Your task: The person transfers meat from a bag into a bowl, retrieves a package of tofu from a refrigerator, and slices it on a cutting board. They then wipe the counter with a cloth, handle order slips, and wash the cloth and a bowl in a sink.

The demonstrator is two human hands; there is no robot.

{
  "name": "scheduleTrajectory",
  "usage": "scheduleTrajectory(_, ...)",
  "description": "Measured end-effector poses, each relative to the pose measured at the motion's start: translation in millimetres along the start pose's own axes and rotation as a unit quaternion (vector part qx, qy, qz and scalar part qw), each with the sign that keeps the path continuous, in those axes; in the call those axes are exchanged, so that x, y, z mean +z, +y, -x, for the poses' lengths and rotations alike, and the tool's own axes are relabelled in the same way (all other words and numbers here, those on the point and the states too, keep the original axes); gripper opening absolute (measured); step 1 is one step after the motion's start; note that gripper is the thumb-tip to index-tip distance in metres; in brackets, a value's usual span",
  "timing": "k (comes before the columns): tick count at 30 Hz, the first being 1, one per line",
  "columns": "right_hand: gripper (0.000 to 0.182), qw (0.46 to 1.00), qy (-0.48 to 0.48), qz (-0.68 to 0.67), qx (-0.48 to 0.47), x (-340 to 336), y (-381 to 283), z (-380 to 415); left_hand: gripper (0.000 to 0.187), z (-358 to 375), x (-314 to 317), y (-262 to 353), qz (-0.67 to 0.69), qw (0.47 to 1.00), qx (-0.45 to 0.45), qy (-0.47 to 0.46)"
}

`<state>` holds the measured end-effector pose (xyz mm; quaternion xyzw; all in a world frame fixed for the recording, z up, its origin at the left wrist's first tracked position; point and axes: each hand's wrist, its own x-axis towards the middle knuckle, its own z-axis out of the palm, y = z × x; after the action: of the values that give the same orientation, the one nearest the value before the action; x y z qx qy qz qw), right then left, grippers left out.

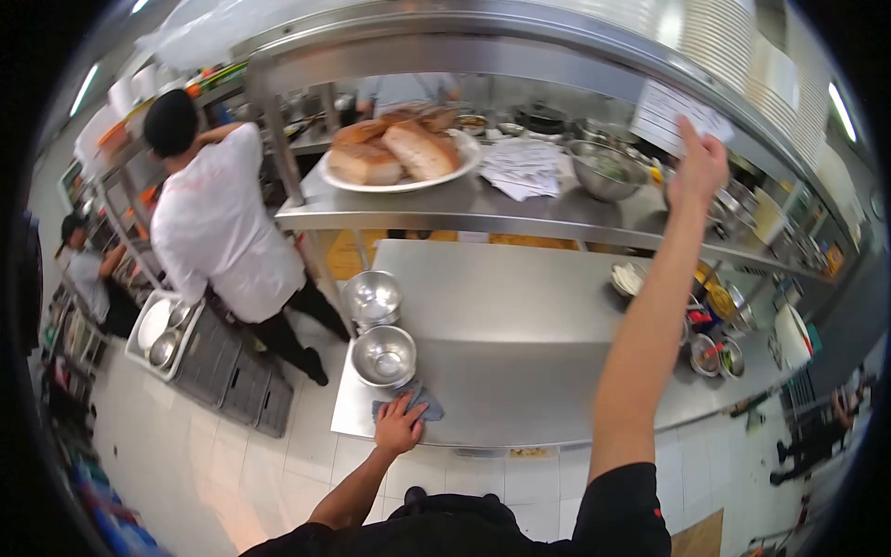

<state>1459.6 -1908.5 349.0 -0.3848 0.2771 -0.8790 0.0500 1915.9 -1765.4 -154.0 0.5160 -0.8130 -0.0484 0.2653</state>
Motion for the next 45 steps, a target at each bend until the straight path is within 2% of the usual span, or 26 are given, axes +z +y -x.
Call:
scheduleTrajectory(2,0.021,0.995,-0.032,-0.095,0.028,-10.1,10.6,-12.1,0.04,3.7,-0.1,-1.8,0.001,1.0,-0.001,0.002)
scheduleTrajectory(5,0.022,0.992,-0.042,-0.119,0.025,-15.0,21.3,-19.2,0.041,1.5,-3.3,-1.3,-0.001,1.0,-0.007,-0.001)
scheduleTrajectory(6,0.027,0.99,-0.054,-0.133,0.013,-15.7,24.3,-19.4,0.041,1.3,-5.8,-0.2,-0.002,1.0,-0.012,-0.003)
scheduleTrajectory(11,0.044,0.996,0.021,-0.09,-0.003,-9.0,23.7,-5.3,0.041,1.6,-9.4,1.1,-0.007,1.0,-0.017,-0.006)
scheduleTrajectory(15,0.066,0.997,0.001,-0.071,-0.021,5.2,-12.0,40.0,0.041,5.0,-6.6,1.2,-0.005,1.0,-0.016,-0.004)
scheduleTrajectory(18,0.076,0.997,-0.023,-0.068,0.001,-10.3,-24.2,58.4,0.042,2.6,-6.1,0.4,-0.008,1.0,-0.011,-0.007)
scheduleTrajectory(23,0.06,0.992,-0.071,-0.104,0.0,-26.3,-47.4,127.3,0.044,2.4,1.2,-4.7,-0.003,1.0,-0.007,-0.026)
scheduleTrajectory(27,0.053,0.99,-0.079,-0.088,0.076,-43.3,-40.4,200.6,0.048,-1.9,-6.8,1.3,0.061,0.996,-0.048,-0.039)
scheduleTrajectory(28,0.054,0.987,-0.05,-0.083,0.127,-40.0,-40.5,220.3,0.05,-5.7,-12.8,6.6,0.061,0.996,-0.052,-0.043)
scheduleTrajectory(29,0.053,0.982,-0.064,-0.084,0.159,-42.0,-35.6,235.1,0.052,-9.5,-18.1,14.1,0.062,0.996,-0.052,-0.047)
scheduleTrajectory(32,0.052,0.978,-0.083,-0.068,0.181,-37.1,-28.6,274.4,0.059,-20.4,-41.0,39.1,0.045,0.985,-0.019,-0.167)
scheduleTrajectory(33,0.053,0.975,-0.099,-0.057,0.189,-36.1,-28.6,282.1,0.064,-33.4,-49.4,46.4,0.146,0.954,-0.064,-0.255)
scheduleTrajectory(34,0.052,0.972,-0.094,-0.054,0.207,-33.5,-31.1,289.8,0.065,-44.9,-63.1,60.7,0.324,0.917,-0.087,-0.217)
scheduleTrajectory(35,0.051,0.968,-0.093,-0.052,0.228,-30.2,-33.3,298.5,0.065,-55.8,-80.0,80.4,0.491,0.847,-0.114,-0.169)
scheduleTrajectory(36,0.049,0.962,-0.095,-0.05,0.253,-28.6,-35.5,308.9,0.066,-65.7,-97.2,98.2,0.641,0.746,-0.142,-0.112)
scheduleTrajectory(38,0.048,0.943,-0.146,0.005,0.299,-32.3,-34.7,333.5,0.062,-95.9,-129.9,121.5,0.785,0.613,-0.087,-0.022)
scheduleTrajectory(41,0.048,0.905,-0.233,0.042,0.354,-43.1,-25.5,374.2,0.05,-119.2,-139.3,119.1,0.876,0.475,-0.076,-0.045)
scheduleTrajectory(44,0.048,0.864,-0.298,0.085,0.397,-60.3,-25.4,398.1,0.038,-116.9,-133.6,108.9,0.806,0.556,-0.169,-0.114)
scheduleTrajectory(45,0.048,0.849,-0.315,0.105,0.411,-66.4,-26.3,402.5,0.036,-114.5,-132.2,111.0,0.792,0.574,-0.175,-0.11)
